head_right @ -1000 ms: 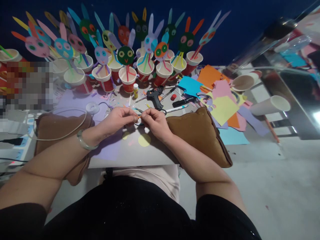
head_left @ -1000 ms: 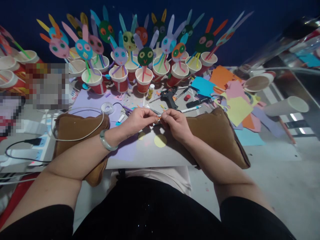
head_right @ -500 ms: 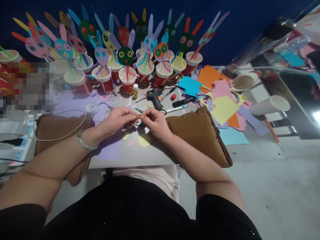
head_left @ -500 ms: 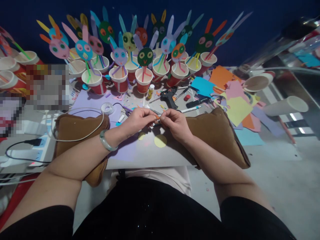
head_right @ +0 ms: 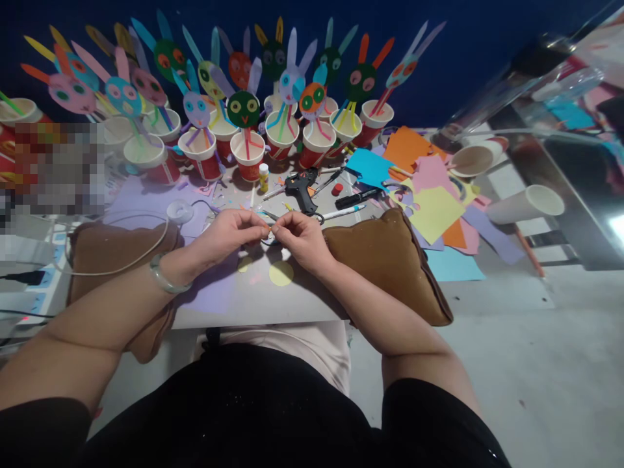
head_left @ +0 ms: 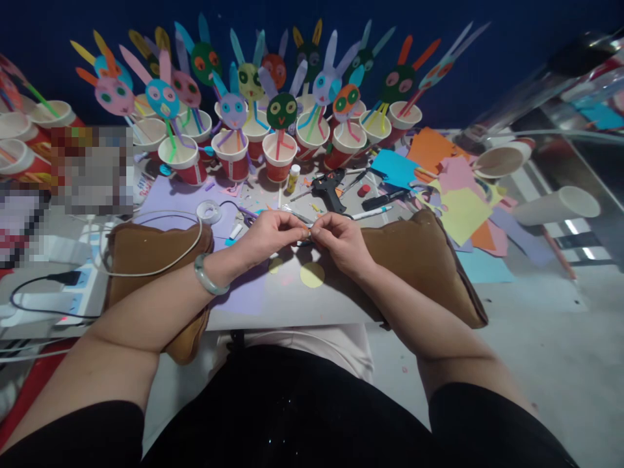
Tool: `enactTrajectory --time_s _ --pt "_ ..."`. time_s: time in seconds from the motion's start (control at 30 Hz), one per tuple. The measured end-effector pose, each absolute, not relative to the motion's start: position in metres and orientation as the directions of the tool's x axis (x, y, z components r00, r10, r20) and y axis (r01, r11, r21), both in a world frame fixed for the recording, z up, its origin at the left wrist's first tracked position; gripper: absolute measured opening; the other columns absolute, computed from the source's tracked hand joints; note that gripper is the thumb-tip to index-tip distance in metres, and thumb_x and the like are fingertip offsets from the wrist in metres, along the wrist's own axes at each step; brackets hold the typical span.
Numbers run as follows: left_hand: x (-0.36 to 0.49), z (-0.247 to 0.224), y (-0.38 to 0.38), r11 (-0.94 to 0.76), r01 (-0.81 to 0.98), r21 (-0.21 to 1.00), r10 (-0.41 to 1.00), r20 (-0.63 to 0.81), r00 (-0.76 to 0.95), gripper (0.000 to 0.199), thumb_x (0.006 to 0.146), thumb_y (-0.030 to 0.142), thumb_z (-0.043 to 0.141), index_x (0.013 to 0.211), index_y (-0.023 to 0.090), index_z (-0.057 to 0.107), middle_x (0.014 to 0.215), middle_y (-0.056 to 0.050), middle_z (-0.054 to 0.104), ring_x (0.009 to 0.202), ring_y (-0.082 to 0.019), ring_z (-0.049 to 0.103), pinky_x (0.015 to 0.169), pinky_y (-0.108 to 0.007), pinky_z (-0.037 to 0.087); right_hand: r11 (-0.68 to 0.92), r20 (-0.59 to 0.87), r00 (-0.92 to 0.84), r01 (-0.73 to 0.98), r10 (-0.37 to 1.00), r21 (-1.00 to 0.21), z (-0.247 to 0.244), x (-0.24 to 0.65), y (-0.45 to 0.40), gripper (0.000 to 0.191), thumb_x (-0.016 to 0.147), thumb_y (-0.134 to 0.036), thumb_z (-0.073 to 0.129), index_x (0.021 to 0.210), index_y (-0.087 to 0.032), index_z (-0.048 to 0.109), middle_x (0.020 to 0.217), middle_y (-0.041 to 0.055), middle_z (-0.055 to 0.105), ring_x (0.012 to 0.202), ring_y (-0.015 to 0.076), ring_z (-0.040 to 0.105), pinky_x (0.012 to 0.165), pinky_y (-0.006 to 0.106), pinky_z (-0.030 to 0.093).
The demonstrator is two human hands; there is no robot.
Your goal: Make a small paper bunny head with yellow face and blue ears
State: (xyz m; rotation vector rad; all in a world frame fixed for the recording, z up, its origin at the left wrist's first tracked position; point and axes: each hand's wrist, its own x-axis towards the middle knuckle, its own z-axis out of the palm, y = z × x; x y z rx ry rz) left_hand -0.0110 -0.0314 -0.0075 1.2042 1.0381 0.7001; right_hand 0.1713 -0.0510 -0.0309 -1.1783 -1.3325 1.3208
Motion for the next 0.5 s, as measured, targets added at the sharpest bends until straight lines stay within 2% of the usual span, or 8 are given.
enactTrajectory --time_s 0.27,0.5 --pt "-0.0108 -0.0081 -0.0322 0.264 0.08 0.961 0.877 -0.273 0.396 0.014 0.073 0.026 0.073 0.071 0.014 0.068 0.059 0.002 0.061 0.053 -0.007 0.052 0.051 -0.021 0.039 -0.029 -0.032 -0.148 0.022 0.988 -0.999 -0.0316 0.1696 -0.0514 0.031 0.083 -0.042 0.072 0.068 -0.021 0.057 0.056 -0.0045 0.053 0.052 0.0086 0.042 0.053 0.025 0.034" --pt "-0.0121 -0.0111 -0.0317 0.248 0.076 0.966 0.884 -0.258 0.39 0.016 0.075 0.03 0.074 0.073 0.015 0.069 0.057 0.002 0.06 0.05 -0.007 0.05 0.048 -0.021 0.037 0.016 0.016 -0.054 0.006 0.998 -1.0 -0.0337 0.1739 -0.0464 0.047 0.087 -0.067 0.065 0.072 -0.023 0.061 0.061 -0.0021 0.055 0.051 0.0107 0.045 0.053 0.028 0.038"
